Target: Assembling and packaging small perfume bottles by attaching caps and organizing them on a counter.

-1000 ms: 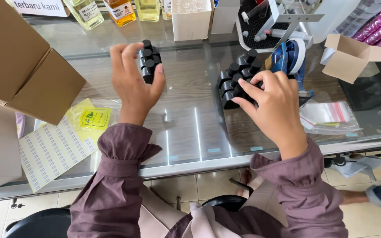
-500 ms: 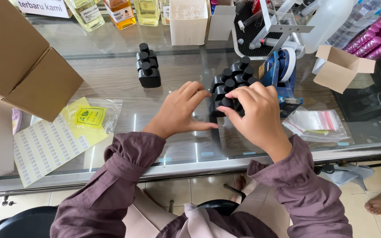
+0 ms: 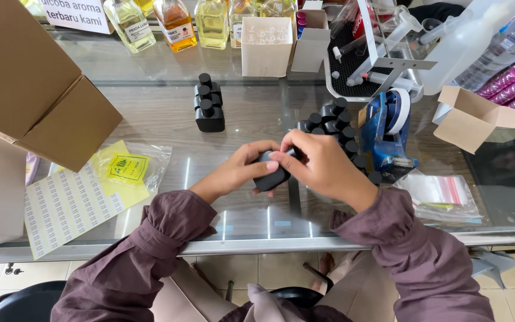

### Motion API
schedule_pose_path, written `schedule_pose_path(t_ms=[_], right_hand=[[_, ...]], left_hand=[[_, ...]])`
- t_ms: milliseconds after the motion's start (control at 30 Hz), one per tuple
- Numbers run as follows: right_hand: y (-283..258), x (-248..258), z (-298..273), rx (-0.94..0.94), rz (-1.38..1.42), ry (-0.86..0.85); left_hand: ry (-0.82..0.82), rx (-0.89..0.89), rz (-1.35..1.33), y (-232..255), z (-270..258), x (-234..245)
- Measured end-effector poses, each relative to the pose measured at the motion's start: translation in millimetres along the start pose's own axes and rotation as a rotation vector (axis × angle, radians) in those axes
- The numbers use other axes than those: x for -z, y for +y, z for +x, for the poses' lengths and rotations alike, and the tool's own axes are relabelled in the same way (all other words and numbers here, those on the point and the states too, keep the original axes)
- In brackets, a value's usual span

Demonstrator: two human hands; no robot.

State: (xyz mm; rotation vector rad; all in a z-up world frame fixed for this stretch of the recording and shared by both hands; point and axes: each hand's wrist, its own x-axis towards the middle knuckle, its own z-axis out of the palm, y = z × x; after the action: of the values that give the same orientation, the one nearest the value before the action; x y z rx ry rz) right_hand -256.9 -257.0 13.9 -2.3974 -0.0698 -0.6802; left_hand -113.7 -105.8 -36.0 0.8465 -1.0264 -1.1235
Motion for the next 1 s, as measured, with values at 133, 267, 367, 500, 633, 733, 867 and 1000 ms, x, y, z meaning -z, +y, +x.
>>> schedule_pose_path(t_ms=[133, 267, 367, 500, 633, 733, 867, 1000], right_hand=[[-5, -10, -9, 0.186, -0.03, 0.086], [3, -23, -20, 0.376, -0.025, 0.215], [-2, -21, -25, 0.523, -0.061, 0.247], [-4, -21, -28, 0.735, -0.15, 0.354], [16, 1, -40, 0.706, -0.054, 0.607], [16, 7, -32, 0.631, 0.023, 0.697], [-16, -19, -23, 0.453, -0.071, 0.383], [-10, -26, -29, 0.443, -0.167, 0.127]], left_hand=[[-0.046, 0.058, 0.087, -13, 1, 3], [-0.113, 0.094, 0.003, 1, -2, -5], [-0.196, 0.121, -0.058, 5, -5, -7], [-0.29, 0.178, -0.11, 2, -11, 1], [-0.377, 0.259, -0.1, 12, -17, 8], [-0.303, 0.208, -0.071, 4, -9, 20], [0.054, -0.056, -0.119, -5, 2, 26], [0.201, -0.16, -0.115, -1, 3, 33]])
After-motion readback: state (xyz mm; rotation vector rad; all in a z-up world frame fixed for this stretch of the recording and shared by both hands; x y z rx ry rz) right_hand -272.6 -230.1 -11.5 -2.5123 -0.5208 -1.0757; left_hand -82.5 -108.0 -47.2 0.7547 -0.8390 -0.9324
